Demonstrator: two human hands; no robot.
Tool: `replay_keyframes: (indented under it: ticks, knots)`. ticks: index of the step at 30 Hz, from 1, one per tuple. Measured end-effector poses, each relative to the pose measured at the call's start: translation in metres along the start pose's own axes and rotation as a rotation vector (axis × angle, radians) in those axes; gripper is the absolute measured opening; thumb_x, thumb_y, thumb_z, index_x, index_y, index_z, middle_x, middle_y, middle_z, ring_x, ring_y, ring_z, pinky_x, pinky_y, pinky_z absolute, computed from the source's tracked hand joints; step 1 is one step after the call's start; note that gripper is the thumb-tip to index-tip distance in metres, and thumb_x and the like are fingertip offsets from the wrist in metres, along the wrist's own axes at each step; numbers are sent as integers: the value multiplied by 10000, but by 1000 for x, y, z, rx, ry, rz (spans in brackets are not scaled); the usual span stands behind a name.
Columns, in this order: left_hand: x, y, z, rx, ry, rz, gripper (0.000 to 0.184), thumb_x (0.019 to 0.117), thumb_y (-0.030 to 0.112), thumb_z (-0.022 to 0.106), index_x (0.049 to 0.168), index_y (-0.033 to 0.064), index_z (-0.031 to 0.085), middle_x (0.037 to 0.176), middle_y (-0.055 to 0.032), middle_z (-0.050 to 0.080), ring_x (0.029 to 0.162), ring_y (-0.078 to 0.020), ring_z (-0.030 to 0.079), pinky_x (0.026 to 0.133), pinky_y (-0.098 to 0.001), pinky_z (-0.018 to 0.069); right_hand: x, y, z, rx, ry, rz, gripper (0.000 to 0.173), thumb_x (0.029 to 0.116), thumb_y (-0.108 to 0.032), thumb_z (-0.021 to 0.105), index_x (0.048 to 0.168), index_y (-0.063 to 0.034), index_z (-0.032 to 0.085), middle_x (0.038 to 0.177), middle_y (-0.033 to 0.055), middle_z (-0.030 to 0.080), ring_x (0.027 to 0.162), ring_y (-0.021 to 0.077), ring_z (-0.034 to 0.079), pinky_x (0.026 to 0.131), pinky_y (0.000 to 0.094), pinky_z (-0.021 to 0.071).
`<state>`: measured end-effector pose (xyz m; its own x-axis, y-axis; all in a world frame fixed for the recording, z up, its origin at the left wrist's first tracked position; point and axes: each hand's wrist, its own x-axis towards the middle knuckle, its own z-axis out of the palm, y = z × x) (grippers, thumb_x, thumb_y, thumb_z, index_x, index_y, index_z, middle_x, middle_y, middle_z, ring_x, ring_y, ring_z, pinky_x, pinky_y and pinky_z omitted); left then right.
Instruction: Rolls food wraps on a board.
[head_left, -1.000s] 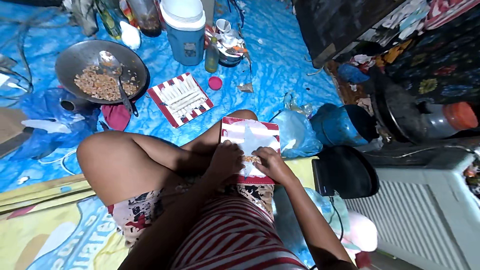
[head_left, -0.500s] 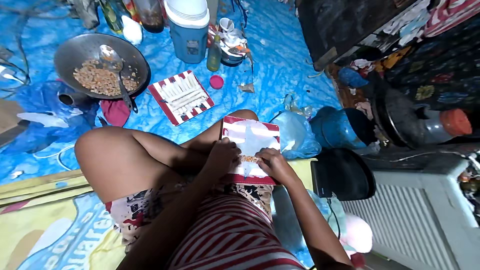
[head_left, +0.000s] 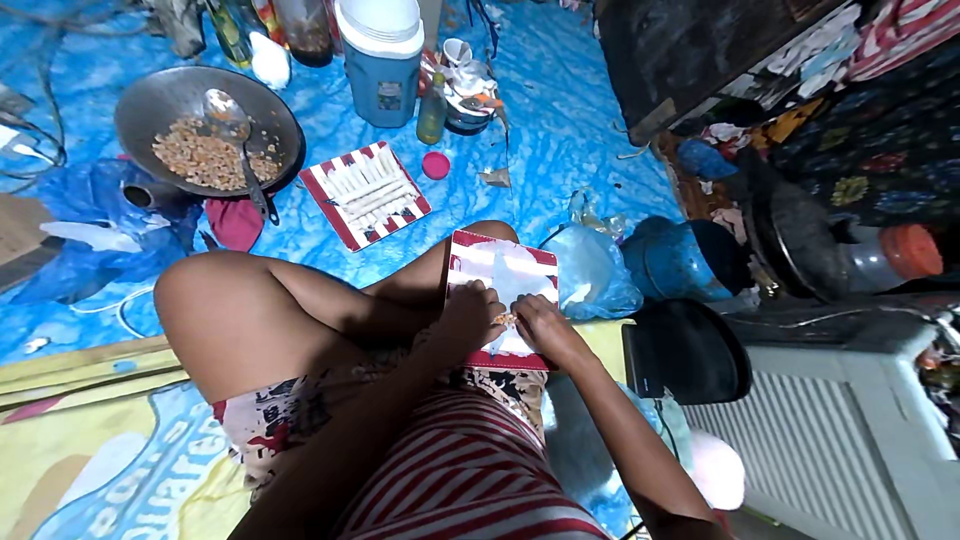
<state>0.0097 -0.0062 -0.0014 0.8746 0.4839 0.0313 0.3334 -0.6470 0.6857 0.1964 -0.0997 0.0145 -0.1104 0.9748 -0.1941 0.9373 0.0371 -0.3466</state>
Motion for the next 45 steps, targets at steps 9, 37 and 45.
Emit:
replay_keyframes:
  ticks: [9,37,45]
  knots:
    - [14,9,17,-10,61,-5,294,971,240,639,1059,-11,763,1047,-216,716,1065,-410,639,947,-539,481,-4,1,-6,29,23,-47,264,976,-112,521,1083,65,685,1094,242,679,1113,400,645,1001,476,505]
    - [20,26,13,5,23,-89,280,1036,196,572,1095,-16,745,1113,-200,710,1184,-398,605,989,-544,456,1,6,-9,13,-82,-27,278,1028,-74,521,1176,138,622,1199,304,644,1211,450,605,1078,503,462]
    - [19,21,6,-75,-7,-139,266,1032,189,576,1113,-6,737,1156,-198,700,1238,-393,576,1030,-547,424,-2,5,-18,87,-50,-31,260,1036,-108,543,1107,118,650,1122,283,669,1146,436,636,1039,491,491]
